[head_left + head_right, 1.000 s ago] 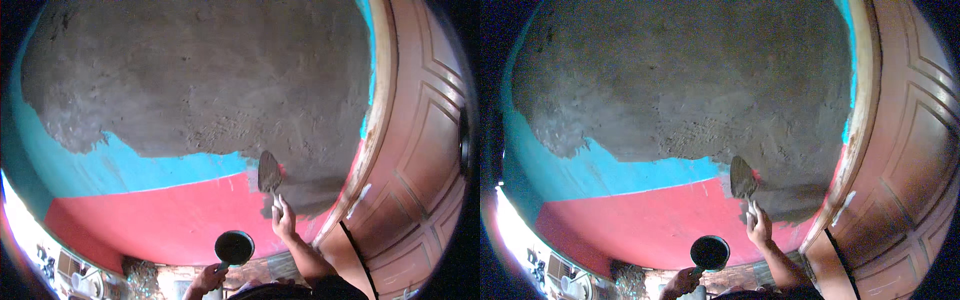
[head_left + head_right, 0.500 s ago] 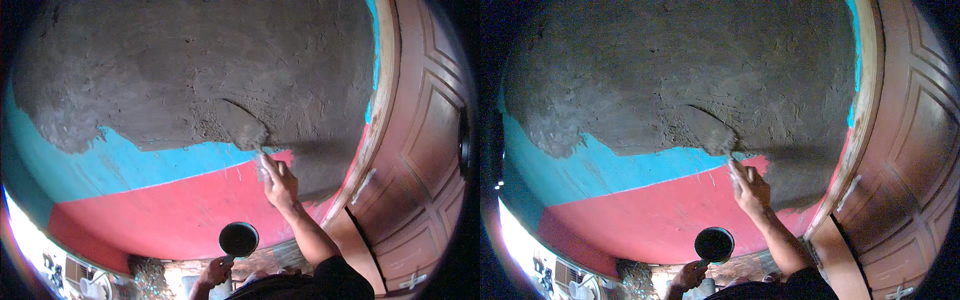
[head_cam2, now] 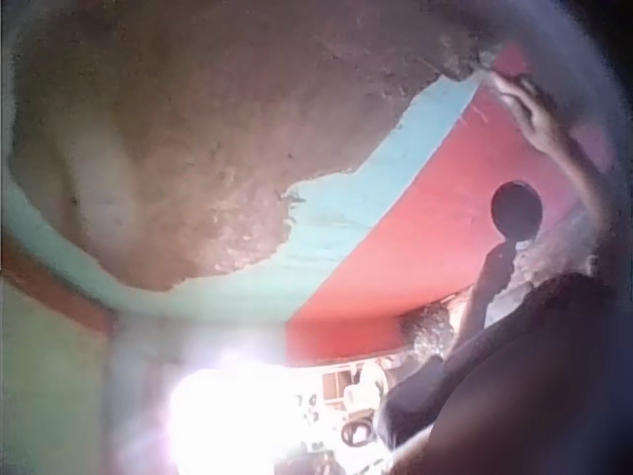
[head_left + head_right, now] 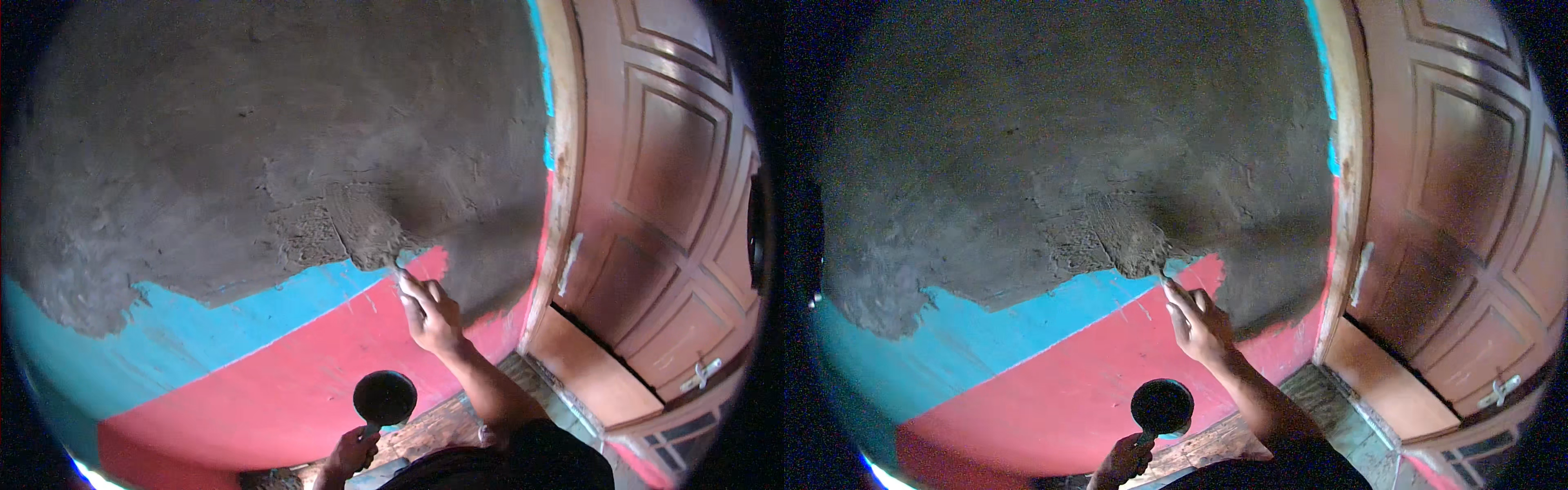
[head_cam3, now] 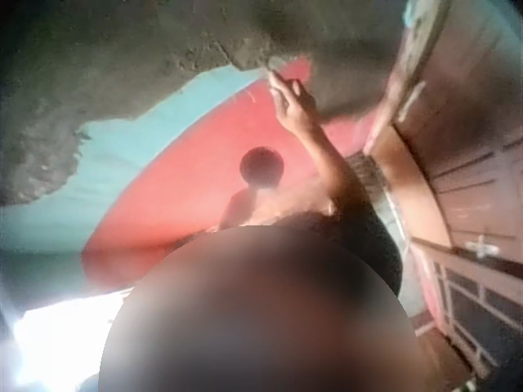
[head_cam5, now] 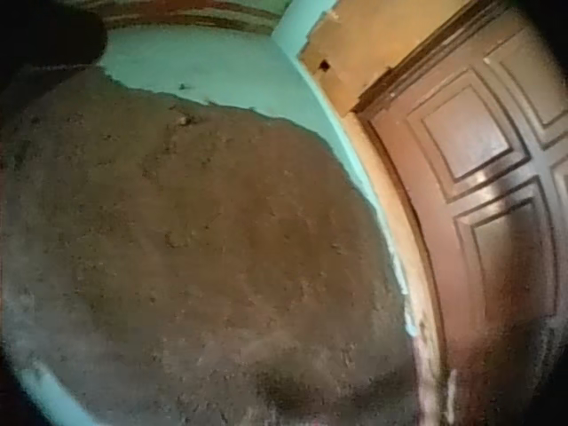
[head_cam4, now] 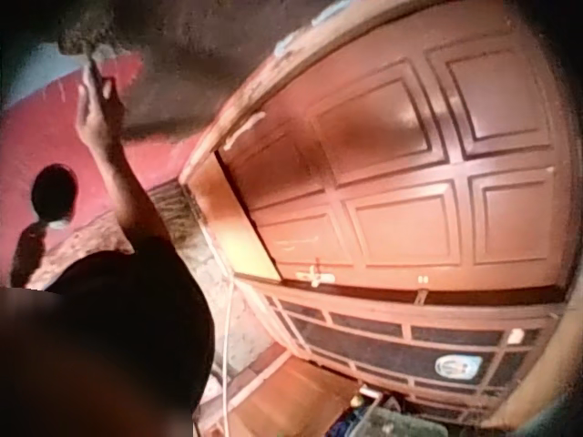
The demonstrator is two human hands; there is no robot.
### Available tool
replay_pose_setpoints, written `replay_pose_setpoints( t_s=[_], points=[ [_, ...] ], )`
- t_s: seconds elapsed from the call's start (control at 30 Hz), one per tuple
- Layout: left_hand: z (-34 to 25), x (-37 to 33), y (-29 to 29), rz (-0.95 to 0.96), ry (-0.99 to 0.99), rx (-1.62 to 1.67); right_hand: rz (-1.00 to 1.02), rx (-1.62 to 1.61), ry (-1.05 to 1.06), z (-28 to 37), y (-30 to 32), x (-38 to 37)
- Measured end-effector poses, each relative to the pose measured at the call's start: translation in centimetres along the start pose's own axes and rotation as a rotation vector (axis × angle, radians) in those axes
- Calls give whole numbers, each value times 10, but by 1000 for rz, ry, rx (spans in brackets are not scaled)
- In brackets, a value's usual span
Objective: The person applies mortar mix from a bucket onto a wall surface using a trowel.
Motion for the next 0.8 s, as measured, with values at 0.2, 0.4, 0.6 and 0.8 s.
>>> replay_pose_setpoints(
  t_s=[0.2,0.4,0.6,0.8],
  points=[
    [-37,6,-4,57,9,-89,-228,46,-150,-84,16,64],
    [-17,-16,5,107,22,-142,-330,-48,-307,-97,25,87],
    [-37,-11,-2,19,10,-212,18,-24,-246,-24,-1,5],
    [-26,-9,-4,-15,-4,11,-305,-5,-293,-126,24,88]
  ],
)
Point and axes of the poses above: each hand's wrist, its own x-axis away from the middle knuckle, its own y-axis out of the back of the hand, z = x × y, the point moved 5 cm from there along -x, towards the middle knuckle, and after that the axes turned 4 degrees about -z, right-handed, at the moved point
